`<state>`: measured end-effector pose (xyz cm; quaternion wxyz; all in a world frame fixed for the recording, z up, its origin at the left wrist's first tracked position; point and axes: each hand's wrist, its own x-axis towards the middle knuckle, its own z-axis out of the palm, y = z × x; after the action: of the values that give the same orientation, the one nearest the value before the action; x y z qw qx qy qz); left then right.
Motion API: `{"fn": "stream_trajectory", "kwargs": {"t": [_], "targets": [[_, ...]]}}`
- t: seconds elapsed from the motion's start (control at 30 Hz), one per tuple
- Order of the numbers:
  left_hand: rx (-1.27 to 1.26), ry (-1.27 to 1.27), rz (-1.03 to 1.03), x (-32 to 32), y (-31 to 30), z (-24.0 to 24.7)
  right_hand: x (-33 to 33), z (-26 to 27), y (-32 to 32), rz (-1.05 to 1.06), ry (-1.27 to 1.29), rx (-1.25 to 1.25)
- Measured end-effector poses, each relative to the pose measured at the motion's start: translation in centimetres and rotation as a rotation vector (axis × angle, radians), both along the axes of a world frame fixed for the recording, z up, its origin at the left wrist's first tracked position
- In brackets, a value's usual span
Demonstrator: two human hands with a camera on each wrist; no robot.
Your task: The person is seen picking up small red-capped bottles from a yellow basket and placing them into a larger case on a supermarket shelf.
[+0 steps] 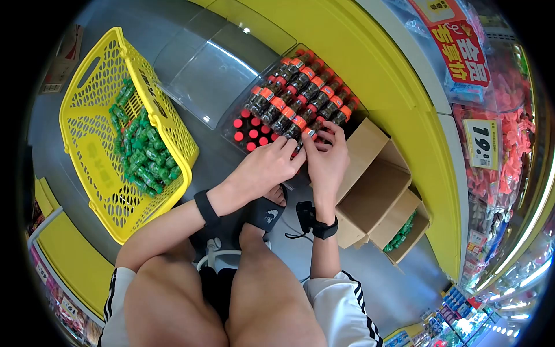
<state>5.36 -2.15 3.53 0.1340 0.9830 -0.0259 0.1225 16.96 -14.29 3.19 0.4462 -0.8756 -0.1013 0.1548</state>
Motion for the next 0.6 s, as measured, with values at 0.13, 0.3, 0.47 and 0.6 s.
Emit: {"fn": "stream_trajectory", "kwargs": {"t": [0.13, 0.3, 0.47, 0.6], "targets": [[0.021, -0.056, 0.004, 0.3, 0.0, -1.0, -0.2, 0.7, 0.7, 0.013, -0.046, -0.123], [0.001, -0.004, 0.006, 0.4, -0.4, -1.7, -0.3, 0.2, 0.9, 0.025, -0.098, -0.151], [-0.037, -0.016, -0.008, 0.3, -0.2, -1.3, -0.3, 0.1, 0.9, 0.015, -0.109, -0.136], [-0.065, -0.01, 0.005, 0.4, -0.6, -1.7, 0.1, -0.4, 0.7, 0.002, -0.113, -0.11]]}}
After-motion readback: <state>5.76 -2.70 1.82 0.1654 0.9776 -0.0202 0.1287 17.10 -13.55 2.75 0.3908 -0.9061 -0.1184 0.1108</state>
